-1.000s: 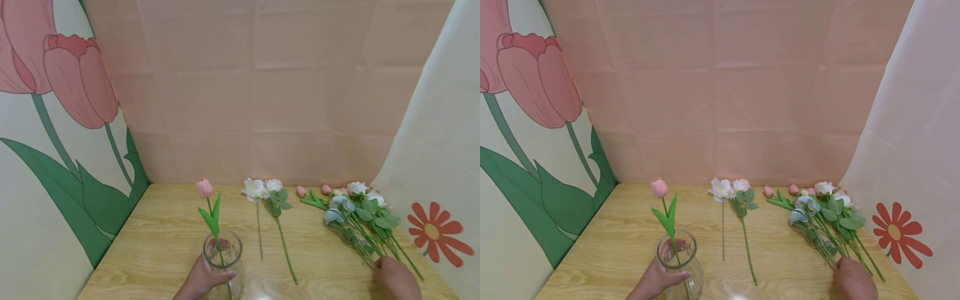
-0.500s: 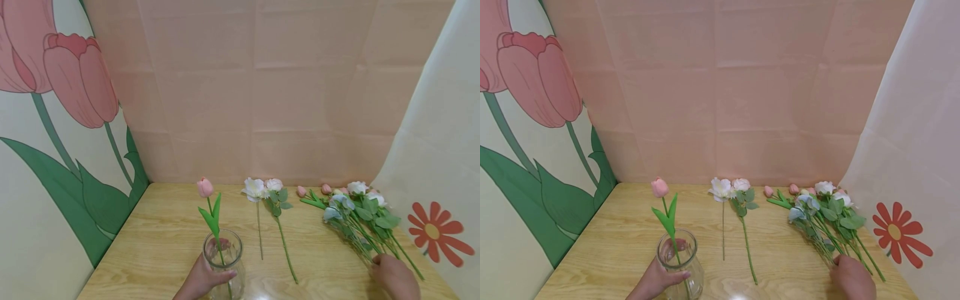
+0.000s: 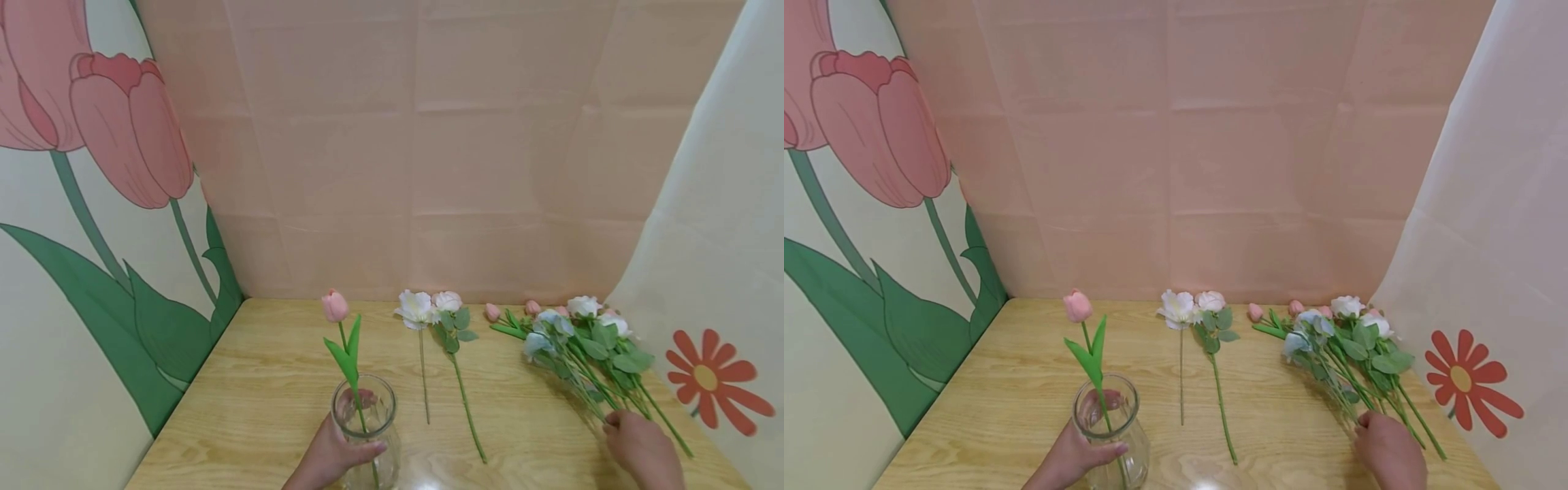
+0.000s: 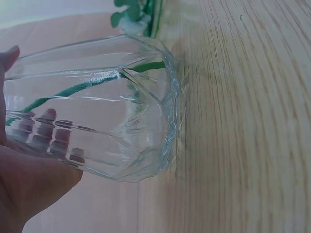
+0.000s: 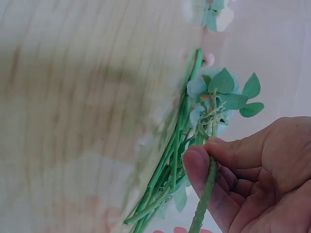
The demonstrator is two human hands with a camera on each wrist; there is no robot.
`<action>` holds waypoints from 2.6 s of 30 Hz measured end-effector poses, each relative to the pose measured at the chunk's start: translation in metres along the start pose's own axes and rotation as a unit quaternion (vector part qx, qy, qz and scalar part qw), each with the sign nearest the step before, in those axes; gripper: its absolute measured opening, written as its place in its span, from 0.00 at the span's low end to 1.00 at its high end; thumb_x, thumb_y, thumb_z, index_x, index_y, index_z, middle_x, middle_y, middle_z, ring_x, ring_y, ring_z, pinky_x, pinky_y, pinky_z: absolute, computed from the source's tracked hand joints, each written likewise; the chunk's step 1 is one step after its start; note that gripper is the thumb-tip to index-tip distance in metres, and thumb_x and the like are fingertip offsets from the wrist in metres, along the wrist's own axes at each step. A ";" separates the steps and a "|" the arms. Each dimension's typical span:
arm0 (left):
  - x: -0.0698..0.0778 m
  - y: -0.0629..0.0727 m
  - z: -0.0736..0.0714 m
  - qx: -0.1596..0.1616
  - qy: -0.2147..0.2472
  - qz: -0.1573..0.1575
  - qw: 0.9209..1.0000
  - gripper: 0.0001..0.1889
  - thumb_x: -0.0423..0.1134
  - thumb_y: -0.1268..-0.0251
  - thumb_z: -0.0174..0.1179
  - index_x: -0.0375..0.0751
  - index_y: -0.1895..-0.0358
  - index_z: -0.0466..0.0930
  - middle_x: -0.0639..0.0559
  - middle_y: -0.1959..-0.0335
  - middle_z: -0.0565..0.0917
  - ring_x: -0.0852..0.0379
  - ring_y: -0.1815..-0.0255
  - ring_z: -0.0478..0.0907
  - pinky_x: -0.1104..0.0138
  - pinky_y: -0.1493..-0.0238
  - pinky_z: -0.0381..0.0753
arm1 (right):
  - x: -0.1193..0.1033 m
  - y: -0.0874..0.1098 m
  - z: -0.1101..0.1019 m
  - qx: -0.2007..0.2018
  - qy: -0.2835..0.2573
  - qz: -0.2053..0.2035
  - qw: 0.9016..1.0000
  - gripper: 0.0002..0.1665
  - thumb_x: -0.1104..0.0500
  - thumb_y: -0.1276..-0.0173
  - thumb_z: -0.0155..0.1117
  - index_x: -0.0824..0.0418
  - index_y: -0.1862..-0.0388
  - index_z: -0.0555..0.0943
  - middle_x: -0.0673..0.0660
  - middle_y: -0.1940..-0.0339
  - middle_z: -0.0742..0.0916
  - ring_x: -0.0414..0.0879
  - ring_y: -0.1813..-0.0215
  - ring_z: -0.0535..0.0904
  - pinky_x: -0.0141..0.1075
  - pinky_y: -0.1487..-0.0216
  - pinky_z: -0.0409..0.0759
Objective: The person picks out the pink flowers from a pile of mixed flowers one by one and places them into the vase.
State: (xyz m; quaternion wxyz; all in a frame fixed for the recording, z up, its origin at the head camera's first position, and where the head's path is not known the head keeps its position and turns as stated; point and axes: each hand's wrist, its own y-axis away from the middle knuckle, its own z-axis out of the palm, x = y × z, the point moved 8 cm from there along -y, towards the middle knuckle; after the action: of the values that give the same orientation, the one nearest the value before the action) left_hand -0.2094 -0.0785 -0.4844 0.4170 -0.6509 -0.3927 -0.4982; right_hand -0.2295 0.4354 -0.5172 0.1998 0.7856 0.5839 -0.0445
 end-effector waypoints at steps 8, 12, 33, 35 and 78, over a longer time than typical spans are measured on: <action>0.000 0.000 0.000 0.002 0.007 0.001 1.000 0.37 0.40 0.47 0.76 0.46 0.34 0.67 0.36 0.32 0.74 0.25 0.31 0.65 0.31 0.40 0.70 | -0.015 0.004 -0.007 0.023 -0.022 -0.005 0.999 0.23 0.55 0.25 0.60 0.75 0.45 0.78 0.73 0.54 0.84 0.60 0.59 0.82 0.52 0.62 0.79; -0.002 -0.001 0.000 0.001 0.007 0.003 1.000 0.37 0.40 0.47 0.76 0.46 0.34 0.67 0.35 0.32 0.74 0.25 0.31 0.65 0.31 0.40 0.70 | -0.031 0.006 -0.013 0.040 -0.022 -0.021 0.999 0.22 0.56 0.24 0.58 0.75 0.45 0.78 0.72 0.54 0.85 0.61 0.59 0.82 0.53 0.62 0.79; -0.003 -0.001 -0.002 0.003 -0.008 0.003 1.000 0.39 0.42 0.47 0.77 0.45 0.33 0.66 0.36 0.33 0.75 0.25 0.31 0.66 0.30 0.40 0.70 | -0.103 0.002 -0.015 0.085 -0.078 -0.087 0.989 0.20 0.60 0.24 0.56 0.78 0.45 0.77 0.64 0.62 0.89 0.51 0.66 0.85 0.45 0.68 0.80; -0.004 -0.001 -0.002 0.003 -0.008 0.002 1.000 0.38 0.42 0.47 0.77 0.45 0.33 0.66 0.36 0.33 0.75 0.25 0.31 0.66 0.30 0.40 0.70 | -0.110 0.001 -0.014 0.086 -0.083 -0.092 0.988 0.20 0.61 0.24 0.56 0.78 0.45 0.77 0.65 0.61 0.88 0.51 0.66 0.85 0.44 0.69 0.80; -0.001 0.000 0.001 -0.005 0.013 0.008 1.000 0.38 0.37 0.46 0.75 0.46 0.32 0.65 0.36 0.31 0.73 0.24 0.30 0.64 0.33 0.41 0.74 | -0.198 -0.018 0.028 0.090 -0.099 -0.125 0.983 0.15 0.62 0.26 0.59 0.73 0.50 0.81 0.64 0.59 0.88 0.56 0.61 0.83 0.49 0.63 0.82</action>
State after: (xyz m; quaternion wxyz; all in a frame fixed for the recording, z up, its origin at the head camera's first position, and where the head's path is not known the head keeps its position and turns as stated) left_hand -0.2096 -0.0779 -0.4858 0.4228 -0.6495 -0.3797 -0.5052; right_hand -0.3040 0.2517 -0.4877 0.1777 0.7129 0.6485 -0.1991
